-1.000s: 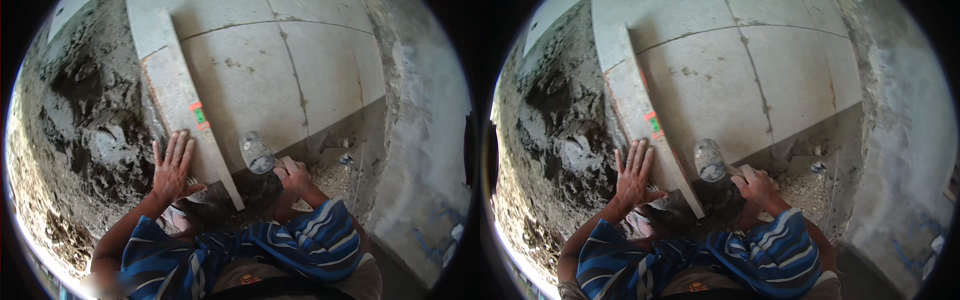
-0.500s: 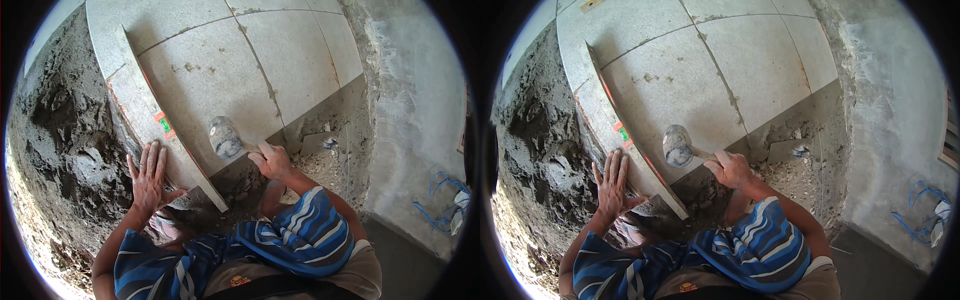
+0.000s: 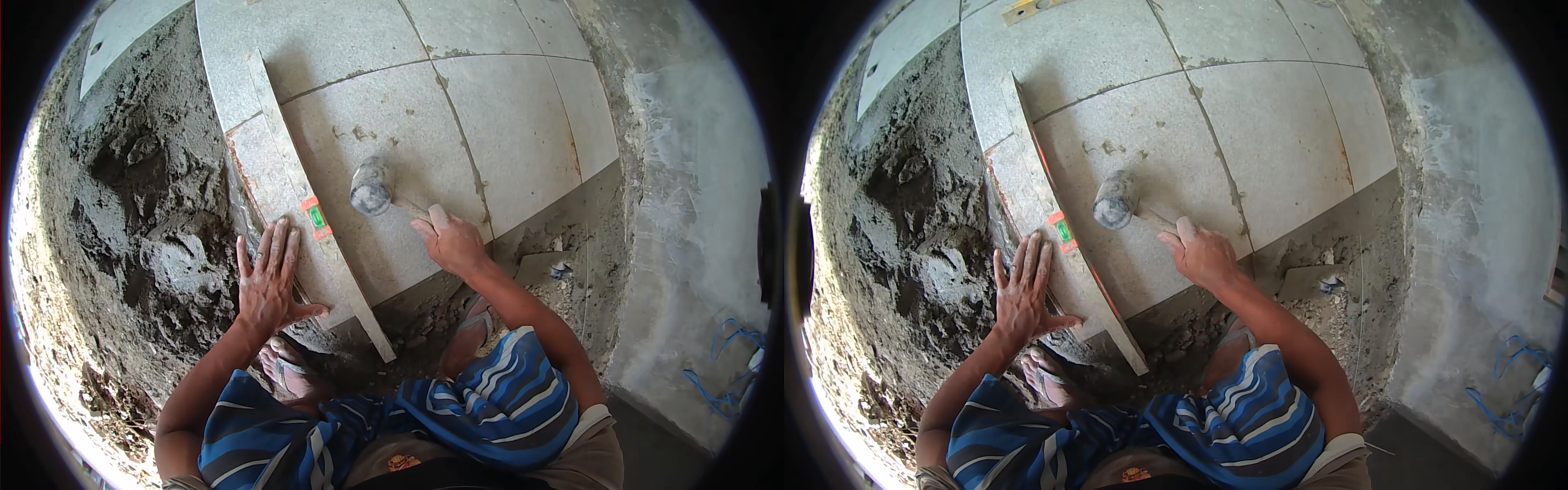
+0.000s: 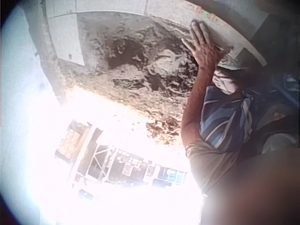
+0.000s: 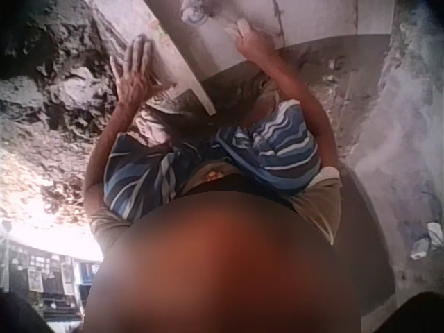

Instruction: Level and tap tiles into place using a level and rubber mallet during a floor tiling installation.

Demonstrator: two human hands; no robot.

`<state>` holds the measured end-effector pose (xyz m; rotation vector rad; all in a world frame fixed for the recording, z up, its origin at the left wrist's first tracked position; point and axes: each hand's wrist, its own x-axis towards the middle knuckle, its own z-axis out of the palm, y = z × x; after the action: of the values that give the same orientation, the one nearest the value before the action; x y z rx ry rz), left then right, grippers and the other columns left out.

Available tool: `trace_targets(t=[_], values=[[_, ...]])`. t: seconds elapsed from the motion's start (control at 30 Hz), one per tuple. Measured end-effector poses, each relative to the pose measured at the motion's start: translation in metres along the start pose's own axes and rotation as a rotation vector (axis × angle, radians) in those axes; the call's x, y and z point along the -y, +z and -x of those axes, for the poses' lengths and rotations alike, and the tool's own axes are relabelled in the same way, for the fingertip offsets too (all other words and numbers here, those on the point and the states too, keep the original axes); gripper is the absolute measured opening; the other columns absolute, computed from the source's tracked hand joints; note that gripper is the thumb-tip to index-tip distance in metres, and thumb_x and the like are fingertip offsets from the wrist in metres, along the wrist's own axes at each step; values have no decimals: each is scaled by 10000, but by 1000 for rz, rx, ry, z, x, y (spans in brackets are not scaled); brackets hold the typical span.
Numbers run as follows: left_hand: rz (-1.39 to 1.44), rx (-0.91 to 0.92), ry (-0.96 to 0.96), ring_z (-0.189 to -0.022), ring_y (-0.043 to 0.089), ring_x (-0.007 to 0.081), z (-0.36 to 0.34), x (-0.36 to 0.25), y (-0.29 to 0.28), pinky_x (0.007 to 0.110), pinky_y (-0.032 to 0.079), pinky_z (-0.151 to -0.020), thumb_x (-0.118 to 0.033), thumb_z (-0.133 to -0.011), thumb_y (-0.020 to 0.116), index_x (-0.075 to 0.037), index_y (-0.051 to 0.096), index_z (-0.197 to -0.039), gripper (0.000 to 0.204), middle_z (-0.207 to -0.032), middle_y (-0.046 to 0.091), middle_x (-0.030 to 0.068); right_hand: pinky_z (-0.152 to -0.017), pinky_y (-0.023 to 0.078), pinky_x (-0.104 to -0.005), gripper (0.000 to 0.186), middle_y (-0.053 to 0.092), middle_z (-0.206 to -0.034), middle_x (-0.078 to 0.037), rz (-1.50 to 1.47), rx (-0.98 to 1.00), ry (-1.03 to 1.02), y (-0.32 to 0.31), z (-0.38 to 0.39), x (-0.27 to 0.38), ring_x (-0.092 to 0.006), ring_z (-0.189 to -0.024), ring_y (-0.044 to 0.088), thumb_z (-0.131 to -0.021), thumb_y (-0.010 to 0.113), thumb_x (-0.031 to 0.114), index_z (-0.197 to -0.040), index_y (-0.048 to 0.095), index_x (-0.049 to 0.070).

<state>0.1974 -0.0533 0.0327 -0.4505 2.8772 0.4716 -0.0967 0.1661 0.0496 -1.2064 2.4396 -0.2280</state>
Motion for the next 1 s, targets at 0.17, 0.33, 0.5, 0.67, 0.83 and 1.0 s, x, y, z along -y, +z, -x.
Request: trace_targets(t=[0.17,0.33,0.5,0.67,0.83,1.0], values=[[26,-18,-11,-1617,196,368,-2,1,0,704,45,-1261,-924,-550,719,-18,293,-1646,1484,-1734,245,185,-637,513,-603,362,695,-820,-270,-117,-69,-72,-2,1,1,-529,-751,669,-1035,652,387,-978,583,37],[112,6,-119,-1573,294,352,-10,-1,-39,671,117,-1267,-872,-754,664,-34,356,-1621,1245,-1683,331,188,-622,504,-531,326,666,-772,-238,-398,-258,-90,-35,9,7,-494,-728,658,-1059,629,344,-979,597,30],[103,-291,86,-1558,313,390,-92,-7,-88,622,166,-1282,-780,-848,662,-34,402,-1587,1082,-1665,355,211,-613,456,-443,364,558,-698,-161,-426,-260,31,-54,1,7,-322,-625,551,-1092,583,365,-986,576,16],[-145,28,180,-1605,206,416,-208,-37,-73,644,215,-1265,-784,-773,741,-78,324,-1650,1201,-1739,234,188,-615,451,-440,371,549,-697,-159,-458,-244,101,-57,-14,0,-288,-617,527,-1102,559,372,-985,582,20],[-148,93,152,-1621,153,424,-220,-31,-64,716,257,-1216,-816,-684,784,-117,283,-1681,1316,-1766,167,166,-653,495,-511,334,646,-787,-222,-340,-382,-6,-45,-26,-13,-451,-728,647,-1076,593,350,-1000,583,25],[-134,97,129,-1623,136,428,-223,-30,-64,726,266,-1208,-790,-663,817,-128,278,-1684,1331,-1765,162,168,-690,512,-621,343,701,-920,-284,-29,-244,-4,-20,-52,-32,-537,-838,665,-1046,619,376,-1031,571,37]])
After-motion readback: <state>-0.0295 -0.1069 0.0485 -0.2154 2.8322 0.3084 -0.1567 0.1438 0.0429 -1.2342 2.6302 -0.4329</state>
